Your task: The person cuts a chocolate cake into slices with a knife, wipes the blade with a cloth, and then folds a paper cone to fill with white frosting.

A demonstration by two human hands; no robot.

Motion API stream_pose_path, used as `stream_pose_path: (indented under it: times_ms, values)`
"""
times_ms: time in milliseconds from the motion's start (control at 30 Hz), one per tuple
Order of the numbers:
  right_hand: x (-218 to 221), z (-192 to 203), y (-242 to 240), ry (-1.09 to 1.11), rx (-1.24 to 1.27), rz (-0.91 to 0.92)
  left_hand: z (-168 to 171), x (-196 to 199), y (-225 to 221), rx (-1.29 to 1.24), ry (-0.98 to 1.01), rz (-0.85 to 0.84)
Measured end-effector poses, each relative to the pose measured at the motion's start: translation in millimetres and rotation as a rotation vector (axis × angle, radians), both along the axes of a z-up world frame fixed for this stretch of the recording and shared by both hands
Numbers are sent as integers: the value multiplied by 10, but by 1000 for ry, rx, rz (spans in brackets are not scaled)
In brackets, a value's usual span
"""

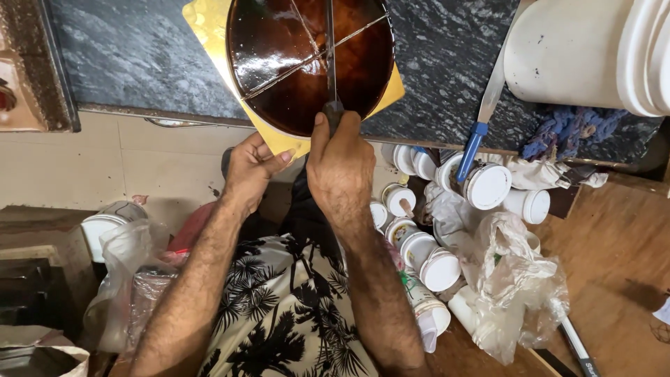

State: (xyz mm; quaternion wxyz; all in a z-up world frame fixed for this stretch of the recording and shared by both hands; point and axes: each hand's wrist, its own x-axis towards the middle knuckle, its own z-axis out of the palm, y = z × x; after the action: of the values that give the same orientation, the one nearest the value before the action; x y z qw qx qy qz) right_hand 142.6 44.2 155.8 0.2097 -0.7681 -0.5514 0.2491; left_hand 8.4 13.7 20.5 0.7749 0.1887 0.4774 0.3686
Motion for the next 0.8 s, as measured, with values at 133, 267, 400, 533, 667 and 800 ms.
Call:
stream_pose_path:
  times_ms: [133, 267, 400, 533, 667, 800]
  values:
    - [4, -36, 28, -4, -36, -2, -14, -3, 5, 3, 19, -8]
    - [7, -86, 25, -24, -32, 20, -15, -8, 13, -4, 22, -6]
    - [2, -131, 9, -69, -1, 42, -4, -12, 17, 7, 0, 3]
    - [2, -138, 3, -74, -3, 47, 0, -12, 33, -4, 19, -13]
    - [1, -134, 0, -58, -26, 20, 4, -12, 35, -11, 26, -21]
    - [-21, -140, -5, -64, -5, 28, 4, -21, 43, -11, 22, -22]
